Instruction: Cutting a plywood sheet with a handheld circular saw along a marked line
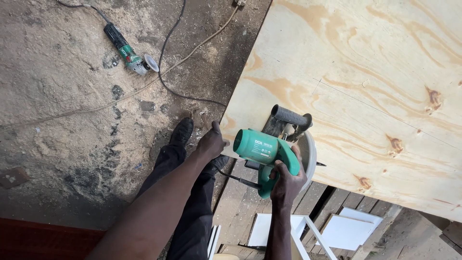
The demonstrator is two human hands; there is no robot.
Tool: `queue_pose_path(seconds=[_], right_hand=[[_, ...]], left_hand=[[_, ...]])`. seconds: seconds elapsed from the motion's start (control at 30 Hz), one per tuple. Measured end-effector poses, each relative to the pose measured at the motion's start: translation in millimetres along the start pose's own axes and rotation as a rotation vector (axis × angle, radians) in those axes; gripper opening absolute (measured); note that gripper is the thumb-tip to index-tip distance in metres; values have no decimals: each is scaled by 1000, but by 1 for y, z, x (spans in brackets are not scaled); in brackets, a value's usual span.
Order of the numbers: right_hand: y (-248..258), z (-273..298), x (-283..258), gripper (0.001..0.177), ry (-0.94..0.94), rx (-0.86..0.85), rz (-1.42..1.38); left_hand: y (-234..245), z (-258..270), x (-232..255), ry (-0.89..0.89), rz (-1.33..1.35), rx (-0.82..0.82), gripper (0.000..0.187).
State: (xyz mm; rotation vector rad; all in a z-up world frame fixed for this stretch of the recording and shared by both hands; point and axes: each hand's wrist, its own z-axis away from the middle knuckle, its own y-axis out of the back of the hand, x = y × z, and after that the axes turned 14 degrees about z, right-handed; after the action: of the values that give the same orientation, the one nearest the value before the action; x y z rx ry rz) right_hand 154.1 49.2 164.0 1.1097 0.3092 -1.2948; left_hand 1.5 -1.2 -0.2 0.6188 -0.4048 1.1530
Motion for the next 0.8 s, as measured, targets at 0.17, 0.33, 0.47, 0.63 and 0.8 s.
queue_pose_path(seconds=[0.17, 0.33, 0.47, 0.63, 0.8], right_hand=[[-1, -5, -5, 60, -6, 6, -7], [-2, -11, -8, 61, -21, 5, -8], [-3, -16, -14, 60, -11, 11, -17], [-5, -22, -22, 60, -15, 13, 12], [-7, -27, -30, 60, -10, 6, 14]], left_hand=[[-4, -2, -2, -1, -45, -2, 64], [-5, -2, -2, -1, -40, 2, 67], [-9, -6, -9, -8, -43, -5, 74], [-1, 1, 1, 12, -16, -27, 70], [4, 3, 10, 57, -1, -18, 67]])
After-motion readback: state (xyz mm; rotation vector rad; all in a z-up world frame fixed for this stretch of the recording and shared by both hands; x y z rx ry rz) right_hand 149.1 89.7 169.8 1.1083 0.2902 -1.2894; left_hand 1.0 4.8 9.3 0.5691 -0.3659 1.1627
